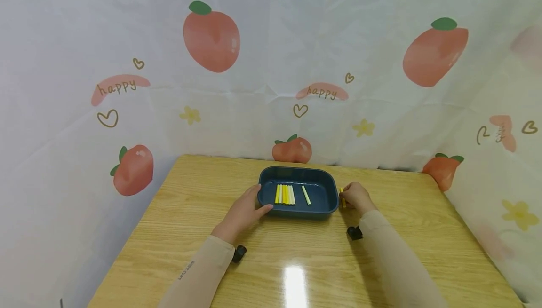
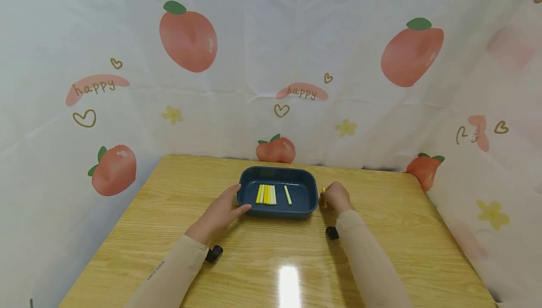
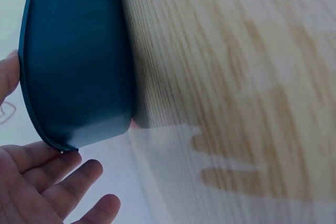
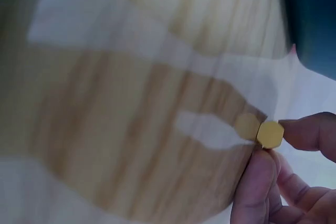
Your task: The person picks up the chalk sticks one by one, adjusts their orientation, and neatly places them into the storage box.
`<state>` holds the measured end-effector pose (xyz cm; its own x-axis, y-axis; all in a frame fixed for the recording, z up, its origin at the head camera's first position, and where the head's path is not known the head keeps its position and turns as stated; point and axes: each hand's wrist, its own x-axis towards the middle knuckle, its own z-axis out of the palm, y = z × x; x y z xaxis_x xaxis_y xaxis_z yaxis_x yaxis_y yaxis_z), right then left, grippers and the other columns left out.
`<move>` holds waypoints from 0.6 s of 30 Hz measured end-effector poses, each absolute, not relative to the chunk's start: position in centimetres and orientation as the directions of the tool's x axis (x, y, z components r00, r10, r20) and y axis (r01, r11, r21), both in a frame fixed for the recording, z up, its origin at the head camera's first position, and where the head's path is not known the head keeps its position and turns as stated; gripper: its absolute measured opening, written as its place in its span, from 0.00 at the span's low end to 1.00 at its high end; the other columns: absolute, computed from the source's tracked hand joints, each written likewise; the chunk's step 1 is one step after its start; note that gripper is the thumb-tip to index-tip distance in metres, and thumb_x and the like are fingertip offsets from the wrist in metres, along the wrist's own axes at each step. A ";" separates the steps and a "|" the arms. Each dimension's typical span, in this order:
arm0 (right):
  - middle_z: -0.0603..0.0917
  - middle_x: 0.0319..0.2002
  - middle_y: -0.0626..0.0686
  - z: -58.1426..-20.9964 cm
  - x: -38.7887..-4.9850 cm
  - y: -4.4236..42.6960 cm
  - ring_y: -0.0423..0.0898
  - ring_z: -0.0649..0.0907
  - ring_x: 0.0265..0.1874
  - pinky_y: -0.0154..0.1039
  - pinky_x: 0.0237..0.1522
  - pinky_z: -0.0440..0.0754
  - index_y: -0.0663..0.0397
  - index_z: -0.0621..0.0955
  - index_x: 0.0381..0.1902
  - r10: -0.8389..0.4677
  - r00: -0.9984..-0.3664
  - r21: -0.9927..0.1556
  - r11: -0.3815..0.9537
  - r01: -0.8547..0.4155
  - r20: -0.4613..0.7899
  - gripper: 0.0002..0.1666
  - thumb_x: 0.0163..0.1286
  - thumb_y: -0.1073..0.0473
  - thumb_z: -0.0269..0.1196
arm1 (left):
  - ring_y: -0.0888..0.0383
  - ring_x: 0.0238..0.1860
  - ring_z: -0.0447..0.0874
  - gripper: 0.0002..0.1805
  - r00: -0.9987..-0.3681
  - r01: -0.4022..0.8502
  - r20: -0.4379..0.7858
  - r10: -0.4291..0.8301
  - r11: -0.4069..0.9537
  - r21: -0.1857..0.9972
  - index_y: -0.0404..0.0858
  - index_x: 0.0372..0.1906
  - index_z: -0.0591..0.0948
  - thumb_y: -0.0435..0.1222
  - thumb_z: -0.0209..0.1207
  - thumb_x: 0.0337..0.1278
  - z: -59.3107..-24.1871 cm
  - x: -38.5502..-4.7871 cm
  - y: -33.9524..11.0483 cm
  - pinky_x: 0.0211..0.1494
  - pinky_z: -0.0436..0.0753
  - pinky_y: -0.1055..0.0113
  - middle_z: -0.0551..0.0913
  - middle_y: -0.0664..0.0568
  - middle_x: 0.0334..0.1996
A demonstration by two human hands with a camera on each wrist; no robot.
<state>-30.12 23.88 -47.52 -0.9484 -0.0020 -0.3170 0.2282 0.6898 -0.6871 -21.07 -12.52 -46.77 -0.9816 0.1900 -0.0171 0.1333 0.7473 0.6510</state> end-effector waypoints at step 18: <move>0.71 0.24 0.49 -44.3 -29.1 24.3 0.43 0.72 0.23 0.36 0.28 0.79 0.63 0.76 0.33 -0.072 -0.926 -0.779 0.567 0.268 -0.371 0.03 0.67 0.68 0.56 | 0.45 0.76 0.58 0.47 -0.981 0.128 -0.027 0.190 0.754 0.645 0.38 0.79 0.57 0.56 0.61 0.64 -46.6 -21.1 -12.4 0.74 0.65 0.48 0.58 0.45 0.77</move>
<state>-29.11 24.27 -44.25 -0.9259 -0.0724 -0.3708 0.2678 0.5667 -0.7792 -21.06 -12.44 -46.64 -0.9814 0.1900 -0.0272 0.1280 0.7536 0.6447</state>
